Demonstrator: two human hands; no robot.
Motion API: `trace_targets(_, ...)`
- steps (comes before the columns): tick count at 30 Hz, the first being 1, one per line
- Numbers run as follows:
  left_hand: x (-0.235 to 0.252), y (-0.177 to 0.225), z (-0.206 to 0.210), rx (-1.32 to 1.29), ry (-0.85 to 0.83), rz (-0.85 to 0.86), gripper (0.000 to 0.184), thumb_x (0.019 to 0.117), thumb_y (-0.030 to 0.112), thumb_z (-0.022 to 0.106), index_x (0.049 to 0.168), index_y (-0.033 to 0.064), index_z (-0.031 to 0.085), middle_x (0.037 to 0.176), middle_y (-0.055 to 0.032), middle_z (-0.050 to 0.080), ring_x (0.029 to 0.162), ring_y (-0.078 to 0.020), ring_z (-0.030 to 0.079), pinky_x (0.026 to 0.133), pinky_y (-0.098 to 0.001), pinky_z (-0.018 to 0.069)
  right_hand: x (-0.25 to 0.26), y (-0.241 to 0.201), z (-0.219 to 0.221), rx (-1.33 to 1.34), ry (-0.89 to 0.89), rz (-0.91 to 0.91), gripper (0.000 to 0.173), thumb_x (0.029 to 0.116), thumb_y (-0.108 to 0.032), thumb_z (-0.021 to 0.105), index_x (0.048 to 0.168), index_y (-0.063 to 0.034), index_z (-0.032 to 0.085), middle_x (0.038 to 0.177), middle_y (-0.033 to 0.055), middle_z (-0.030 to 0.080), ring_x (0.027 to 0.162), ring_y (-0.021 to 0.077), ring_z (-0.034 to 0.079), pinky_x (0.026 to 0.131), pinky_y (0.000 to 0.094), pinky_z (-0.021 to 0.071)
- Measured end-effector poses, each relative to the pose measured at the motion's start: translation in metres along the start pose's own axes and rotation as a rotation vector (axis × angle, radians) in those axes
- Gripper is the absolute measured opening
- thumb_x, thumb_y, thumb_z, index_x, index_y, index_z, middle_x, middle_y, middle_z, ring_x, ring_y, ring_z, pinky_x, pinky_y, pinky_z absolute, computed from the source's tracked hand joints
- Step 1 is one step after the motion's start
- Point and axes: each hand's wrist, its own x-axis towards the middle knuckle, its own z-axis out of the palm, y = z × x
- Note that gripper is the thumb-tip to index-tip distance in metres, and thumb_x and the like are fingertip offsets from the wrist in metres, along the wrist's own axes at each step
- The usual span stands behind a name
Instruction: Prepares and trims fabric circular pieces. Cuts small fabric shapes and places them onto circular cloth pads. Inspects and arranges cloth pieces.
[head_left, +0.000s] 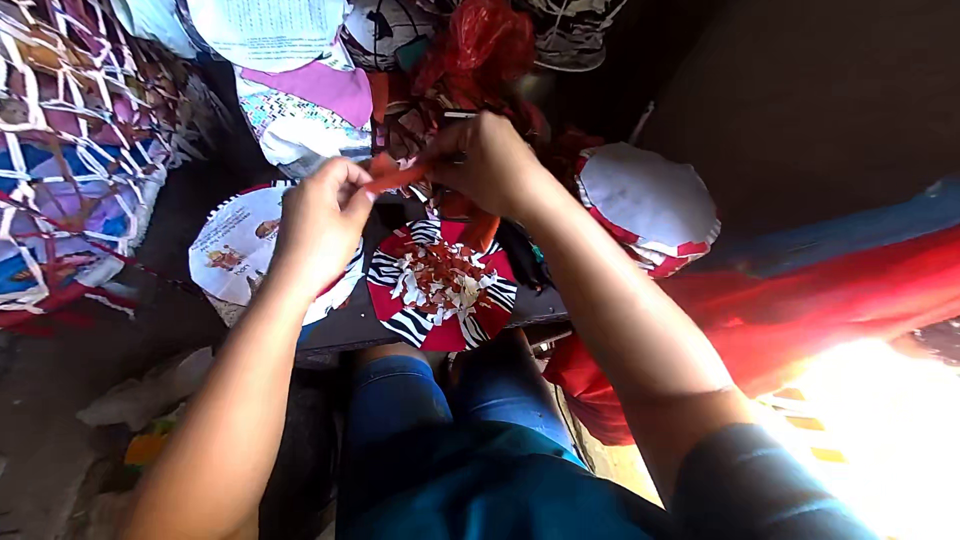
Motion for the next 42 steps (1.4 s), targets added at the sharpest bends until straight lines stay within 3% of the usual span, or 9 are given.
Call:
trace_targets(2, -0.025, -0.008, 0.014, 0.042, -0.017, 0.004, 0.021, 0.1031, 0.009, 0.055, 0.117, -0.0039, 0.064, 0.106, -0.0213, 0.07, 0.096, -0.0315, 0.069, 0.087, -0.0535, 0.0543, -0.028, 0.001, 0.017, -0.019, -0.045, 0.027, 0.017, 0.0971, -0.012, 0.066, 0.108, -0.0095, 0.078, 0.104, 0.0091, 0.076, 0.097, 0.0228, 0.071, 0.088, 0.0495, 0.0556)
trace_targets(4, -0.052, -0.019, 0.032, 0.09, -0.05, 0.011, 0.021, 0.1021, 0.006, 0.056, 0.117, -0.0036, 0.065, 0.114, -0.0201, 0.07, 0.103, -0.0327, 0.07, 0.092, -0.055, 0.055, -0.058, 0.004, 0.039, -0.045, -0.089, 0.049, 0.017, 0.0963, -0.012, 0.067, 0.108, -0.012, 0.079, 0.104, 0.0097, 0.075, 0.096, 0.0265, 0.072, 0.085, 0.0544, 0.0569)
trace_targets(10, -0.097, -0.044, 0.071, 0.141, 0.059, 0.163, 0.017, 0.0927, -0.002, 0.057, 0.104, -0.0062, 0.07, 0.121, -0.0216, 0.069, 0.113, -0.0318, 0.069, 0.094, -0.0451, 0.0561, -0.109, 0.013, 0.08, -0.124, -0.038, -0.021, 0.016, 0.0921, -0.006, 0.068, 0.103, -0.0112, 0.079, 0.101, 0.0094, 0.074, 0.088, 0.0268, 0.073, 0.07, 0.0496, 0.0594)
trace_targets(18, -0.112, -0.042, 0.078, 0.236, 0.132, 0.212, 0.018, 0.0949, 0.002, 0.055, 0.101, -0.0054, 0.07, 0.125, -0.0229, 0.067, 0.112, -0.0335, 0.069, 0.091, -0.0413, 0.0565, -0.122, 0.019, 0.094, -0.178, 0.109, -0.104, 0.02, 0.0915, -0.004, 0.065, 0.104, -0.0105, 0.079, 0.103, 0.0108, 0.074, 0.082, 0.0255, 0.074, 0.061, 0.0415, 0.0588)
trace_targets(25, -0.049, -0.026, 0.058, 0.209, 0.044, 0.176, 0.021, 0.0979, 0.001, 0.054, 0.109, -0.0074, 0.069, 0.129, -0.0252, 0.065, 0.12, -0.038, 0.065, 0.1, -0.0512, 0.052, -0.084, 0.012, 0.073, -0.252, 0.053, 0.094, 0.023, 0.0974, -0.01, 0.061, 0.113, -0.0115, 0.078, 0.105, 0.0158, 0.069, 0.081, 0.0325, 0.07, 0.063, 0.0516, 0.0565)
trace_targets(30, 0.005, -0.007, 0.041, 0.192, 0.139, 0.223, 0.023, 0.0994, 0.003, 0.051, 0.111, -0.0046, 0.069, 0.125, -0.023, 0.067, 0.116, -0.0323, 0.066, 0.1, -0.0433, 0.0507, -0.036, -0.003, 0.034, -0.347, 0.079, 0.204, 0.024, 0.1024, -0.015, 0.056, 0.114, -0.0136, 0.077, 0.108, 0.0141, 0.072, 0.096, 0.0324, 0.07, 0.077, 0.0525, 0.0558)
trace_targets(33, -0.003, 0.0, 0.035, 0.202, 0.174, 0.25, 0.022, 0.1012, 0.006, 0.052, 0.111, -0.0036, 0.069, 0.127, -0.0217, 0.066, 0.12, -0.0292, 0.065, 0.103, -0.0393, 0.0503, -0.038, -0.006, 0.029, -0.381, 0.188, 0.127, 0.024, 0.1018, -0.015, 0.057, 0.113, -0.0155, 0.078, 0.1, 0.0116, 0.071, 0.087, 0.0283, 0.07, 0.069, 0.0462, 0.0553)
trace_targets(37, -0.057, -0.009, 0.041, 0.275, 0.092, 0.197, 0.021, 0.1004, 0.005, 0.054, 0.111, -0.0068, 0.068, 0.134, -0.0231, 0.062, 0.121, -0.0348, 0.063, 0.101, -0.0483, 0.0523, -0.078, -0.004, 0.048, -0.332, 0.168, 0.022, 0.022, 0.0961, -0.009, 0.065, 0.114, -0.0125, 0.078, 0.091, 0.0142, 0.068, 0.072, 0.0303, 0.068, 0.056, 0.0466, 0.0545)
trace_targets(42, -0.105, -0.039, 0.077, 0.254, 0.113, 0.191, 0.018, 0.095, 0.003, 0.055, 0.1, -0.0053, 0.071, 0.122, -0.0222, 0.069, 0.11, -0.034, 0.07, 0.091, -0.0441, 0.0573, -0.119, 0.01, 0.093, -0.331, 0.136, -0.064, 0.02, 0.0896, -0.006, 0.068, 0.105, -0.0096, 0.08, 0.077, 0.0112, 0.066, 0.061, 0.0262, 0.066, 0.047, 0.0396, 0.0518)
